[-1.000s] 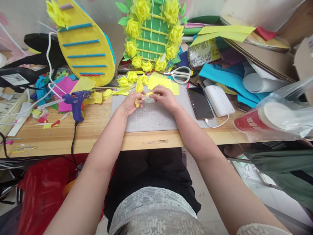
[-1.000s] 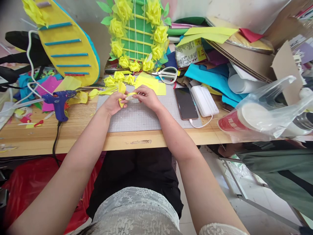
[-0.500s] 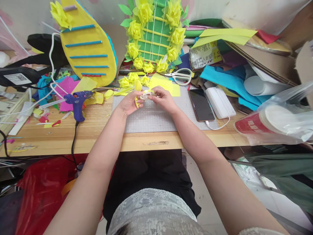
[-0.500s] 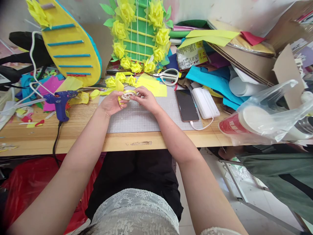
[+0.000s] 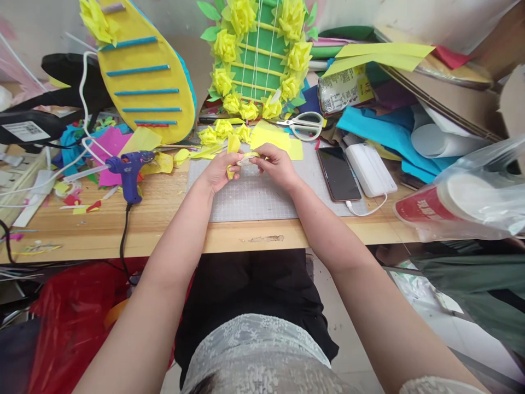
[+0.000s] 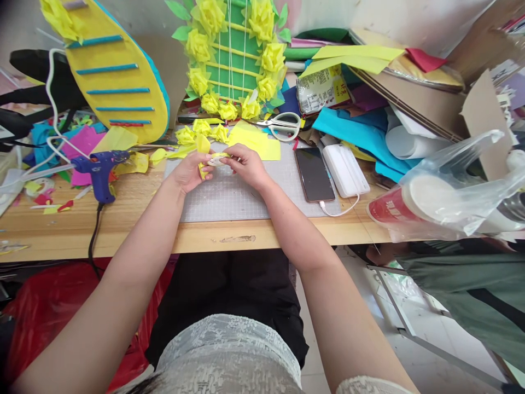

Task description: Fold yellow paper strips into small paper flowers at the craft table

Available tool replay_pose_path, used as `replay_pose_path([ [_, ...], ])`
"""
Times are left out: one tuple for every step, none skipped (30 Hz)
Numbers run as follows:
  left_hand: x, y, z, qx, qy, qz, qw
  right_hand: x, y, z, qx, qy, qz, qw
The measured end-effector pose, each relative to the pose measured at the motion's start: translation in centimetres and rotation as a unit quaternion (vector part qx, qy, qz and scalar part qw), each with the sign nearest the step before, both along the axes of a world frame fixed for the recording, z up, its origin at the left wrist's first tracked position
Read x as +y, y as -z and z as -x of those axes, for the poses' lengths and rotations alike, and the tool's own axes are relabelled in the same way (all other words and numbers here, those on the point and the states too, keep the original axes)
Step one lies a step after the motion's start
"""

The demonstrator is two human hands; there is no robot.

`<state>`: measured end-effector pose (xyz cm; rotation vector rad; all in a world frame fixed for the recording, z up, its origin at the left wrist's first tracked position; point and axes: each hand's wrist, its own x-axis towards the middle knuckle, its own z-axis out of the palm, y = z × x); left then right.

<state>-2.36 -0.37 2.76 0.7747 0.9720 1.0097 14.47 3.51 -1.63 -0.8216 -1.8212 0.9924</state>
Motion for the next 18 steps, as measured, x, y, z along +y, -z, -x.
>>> replay_pose_path([
  [-0.01,-0.02,-0.02,0.004,-0.001,0.0,1.0,0.02,0.01,-0.07,-0.011,0.002,-0.011,1.0],
  [-0.03,-0.04,-0.04,0.008,-0.002,0.0,1.0,0.03,0.0,-0.14,-0.019,0.003,-0.02,1.0],
  [-0.05,-0.06,-0.06,0.012,-0.003,-0.001,1.0,0.02,-0.03,-0.19,-0.027,0.004,-0.027,0.999],
  [-0.06,-0.07,-0.08,0.016,-0.003,-0.002,1.0,-0.01,-0.09,-0.23,-0.034,0.004,-0.034,0.999],
  [-0.08,-0.07,-0.1,0.021,-0.001,-0.005,1.0,-0.07,-0.17,-0.26,-0.044,0.003,-0.042,0.998],
  [-0.09,-0.06,-0.1,0.027,0.002,-0.008,1.0,-0.14,-0.28,-0.29,-0.055,0.004,-0.052,0.997],
  [-0.09,-0.03,-0.11,0.034,0.004,-0.012,0.999,-0.23,-0.41,-0.31,-0.068,0.005,-0.064,0.996],
  [-0.09,0.01,-0.11,0.041,0.006,-0.017,0.999,-0.31,-0.52,-0.32,-0.081,0.008,-0.077,0.994],
  [-0.1,0.05,-0.1,0.046,0.008,-0.022,0.999,-0.38,-0.62,-0.33,-0.094,0.011,-0.087,0.992],
  [-0.1,0.08,-0.09,0.049,0.009,-0.027,0.998,-0.42,-0.68,-0.33,-0.103,0.014,-0.093,0.99],
  [-0.1,0.1,-0.09,0.049,0.009,-0.03,0.998,-0.44,-0.7,-0.32,-0.106,0.016,-0.094,0.99],
  [-0.11,0.11,-0.08,0.047,0.009,-0.03,0.998,-0.43,-0.67,-0.31,-0.103,0.017,-0.089,0.991],
  [-0.12,0.09,-0.08,0.043,0.009,-0.028,0.999,-0.38,-0.6,-0.29,-0.096,0.014,-0.08,0.992],
  [-0.12,0.07,-0.08,0.039,0.007,-0.023,0.999,-0.32,-0.51,-0.28,-0.084,0.01,-0.068,0.994],
  [-0.13,0.03,-0.07,0.034,0.004,-0.018,0.999,-0.23,-0.4,-0.28,-0.071,0.005,-0.055,0.996],
  [-0.12,0.01,-0.07,0.031,0.0,-0.012,0.999,-0.15,-0.3,-0.29,-0.059,-0.002,-0.044,0.997],
  [-0.12,-0.01,-0.07,0.027,-0.003,-0.008,1.0,-0.06,-0.22,-0.3,-0.048,-0.007,-0.034,0.998],
  [-0.11,-0.01,-0.06,0.023,-0.005,-0.005,1.0,0.01,-0.17,-0.33,-0.039,-0.011,-0.026,0.999],
])
